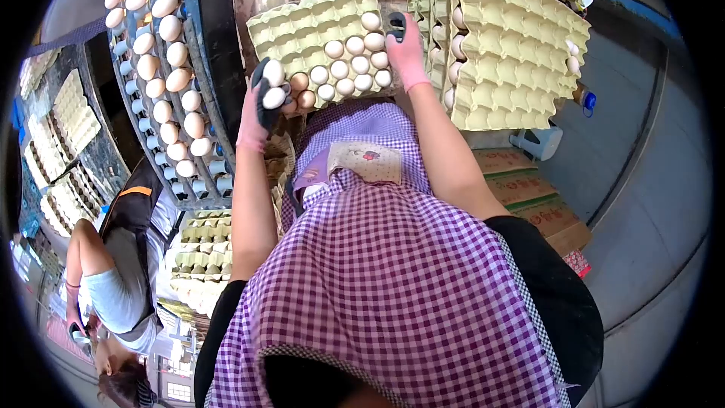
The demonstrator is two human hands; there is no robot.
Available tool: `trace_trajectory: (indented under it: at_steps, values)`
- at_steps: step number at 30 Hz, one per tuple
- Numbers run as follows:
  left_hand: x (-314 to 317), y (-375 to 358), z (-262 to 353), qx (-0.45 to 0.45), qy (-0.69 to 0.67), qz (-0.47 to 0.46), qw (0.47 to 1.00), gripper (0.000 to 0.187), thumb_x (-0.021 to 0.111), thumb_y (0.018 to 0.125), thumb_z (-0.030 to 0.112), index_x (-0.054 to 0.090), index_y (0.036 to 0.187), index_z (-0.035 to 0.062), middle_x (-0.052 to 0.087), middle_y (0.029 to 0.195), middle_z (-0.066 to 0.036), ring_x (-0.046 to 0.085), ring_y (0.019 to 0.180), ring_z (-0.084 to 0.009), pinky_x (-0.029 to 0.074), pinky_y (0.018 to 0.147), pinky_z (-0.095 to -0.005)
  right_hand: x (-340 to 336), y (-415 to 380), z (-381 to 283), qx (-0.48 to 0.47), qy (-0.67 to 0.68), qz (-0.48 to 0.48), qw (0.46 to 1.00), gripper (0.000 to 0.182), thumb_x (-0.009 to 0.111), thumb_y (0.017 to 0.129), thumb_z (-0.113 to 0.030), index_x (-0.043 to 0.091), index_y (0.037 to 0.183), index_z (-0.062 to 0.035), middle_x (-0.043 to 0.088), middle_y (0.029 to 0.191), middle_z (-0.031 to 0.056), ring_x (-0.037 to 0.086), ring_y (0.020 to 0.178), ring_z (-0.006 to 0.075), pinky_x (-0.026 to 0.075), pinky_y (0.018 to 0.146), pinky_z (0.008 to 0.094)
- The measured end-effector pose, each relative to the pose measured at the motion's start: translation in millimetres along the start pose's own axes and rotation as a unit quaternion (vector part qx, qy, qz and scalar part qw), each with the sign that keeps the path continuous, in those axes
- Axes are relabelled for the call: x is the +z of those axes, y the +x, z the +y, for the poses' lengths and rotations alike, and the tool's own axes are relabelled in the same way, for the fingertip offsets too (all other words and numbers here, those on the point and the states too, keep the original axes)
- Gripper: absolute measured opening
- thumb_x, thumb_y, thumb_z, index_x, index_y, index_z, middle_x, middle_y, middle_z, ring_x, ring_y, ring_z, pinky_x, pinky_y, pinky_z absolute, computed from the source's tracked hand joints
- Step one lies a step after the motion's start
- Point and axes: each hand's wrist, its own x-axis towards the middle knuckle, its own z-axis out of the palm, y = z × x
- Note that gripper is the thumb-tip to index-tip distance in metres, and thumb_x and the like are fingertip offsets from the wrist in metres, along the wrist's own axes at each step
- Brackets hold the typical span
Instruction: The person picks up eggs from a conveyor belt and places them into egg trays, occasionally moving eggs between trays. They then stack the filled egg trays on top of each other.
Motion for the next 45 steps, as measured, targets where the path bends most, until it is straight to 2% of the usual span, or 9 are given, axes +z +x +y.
trace_trajectory:
  at_steps: [4,9,12,14,15,16,23,39,45]
  values:
    - [16,-14,11,-0.063,-0.228,-0.090,0.967,0.055,0.058,0.101,0.024,0.039,0.150,0.0077,0.056,0.131,-0.013,0.068,0.106,-0.0279,0.061,0.082,-0.0365,10,-19,-33,0.033,-0.190,0.009,0.981,0.073,0.068,0.087,-0.035,0.039,0.146,-0.0023,0.042,0.149,0.0281,0.043,0.137,0.0435,0.037,0.114,0.0457]
    - [70,28,38,-0.048,0.167,-0.145,0.974,0.037,0.056,0.101,0.021,0.057,0.136,0.0075,0.061,0.126,-0.010,0.059,0.114,-0.0194,0.048,0.097,-0.0281,9,-29,-25,0.005,-0.257,-0.076,0.963,0.058,0.064,0.092,-0.035,0.049,0.139,-0.0055,0.055,0.138,0.0229,0.055,0.124,0.0399,0.043,0.107,0.0459]
    - [84,68,27,0.102,0.624,-0.147,0.761,0.039,0.054,0.097,0.016,0.064,0.133,0.0255,0.055,0.123,-0.014,0.062,0.110,-0.0301,0.049,0.098,-0.0354,-6,-22,-1,0.006,-0.057,-0.028,0.998,0.036,0.052,0.096,-0.014,0.058,0.131,-0.0042,0.067,0.113,0.0185,0.063,0.109,0.0322,0.049,0.097,0.0424]
    - [97,81,9,0.151,0.761,-0.075,0.626,0.030,0.059,0.095,0.023,0.067,0.124,0.0267,0.054,0.122,-0.015,0.063,0.106,-0.0308,0.054,0.090,-0.0398,-13,-22,-13,0.246,0.357,-0.049,0.900,0.036,0.052,0.096,-0.013,0.058,0.130,-0.0019,0.067,0.113,0.0175,0.063,0.105,0.0297,0.050,0.096,0.0417]
    - [104,82,2,0.154,0.762,-0.071,0.625,0.030,0.059,0.095,0.023,0.067,0.124,0.0267,0.054,0.122,-0.015,0.063,0.106,-0.0308,0.054,0.090,-0.0398,-4,-21,-26,0.245,0.306,-0.006,0.920,0.038,0.053,0.097,-0.015,0.056,0.132,-0.0010,0.067,0.114,0.0179,0.061,0.105,0.0292,0.048,0.100,0.0429]
    - [111,80,-6,0.135,0.796,-0.055,0.588,0.026,0.062,0.093,0.025,0.066,0.119,0.0246,0.054,0.120,-0.015,0.064,0.103,-0.0302,0.056,0.085,-0.0400,2,-11,-19,0.020,0.104,-0.005,0.994,0.046,0.057,0.096,-0.022,0.053,0.138,-0.0045,0.062,0.123,0.0234,0.059,0.114,0.0348,0.045,0.105,0.0458]
    - [117,76,-24,0.174,0.840,0.009,0.513,0.020,0.056,0.094,0.022,0.069,0.110,0.0209,0.052,0.121,-0.014,0.063,0.099,-0.0293,0.055,0.074,-0.0402,31,28,-31,-0.015,-0.267,-0.061,0.962,0.049,0.063,0.093,-0.041,0.056,0.135,-0.0180,0.048,0.140,0.0245,0.051,0.128,0.0421,0.043,0.106,0.0492]
    - [60,-110,2,0.148,0.399,0.250,0.870,0.050,0.069,0.091,0.032,0.058,0.133,0.0076,0.050,0.126,-0.026,0.051,0.118,-0.0433,0.041,0.105,-0.0459,37,22,-92,-0.220,-0.435,-0.132,0.863,0.049,0.072,0.082,-0.047,0.064,0.114,-0.0102,0.057,0.125,0.0129,0.055,0.115,0.0317,0.045,0.093,0.0465]
    - [-7,-189,6,0.119,0.346,0.484,0.795,0.055,0.070,0.092,0.034,0.056,0.136,0.0044,0.046,0.135,-0.030,0.047,0.123,-0.0468,0.039,0.106,-0.0488,110,-108,-244,-0.409,-0.089,-0.331,0.846,0.055,0.073,0.081,-0.039,0.057,0.124,-0.0082,0.058,0.120,0.0164,0.063,0.106,0.0361,0.052,0.090,0.0459]
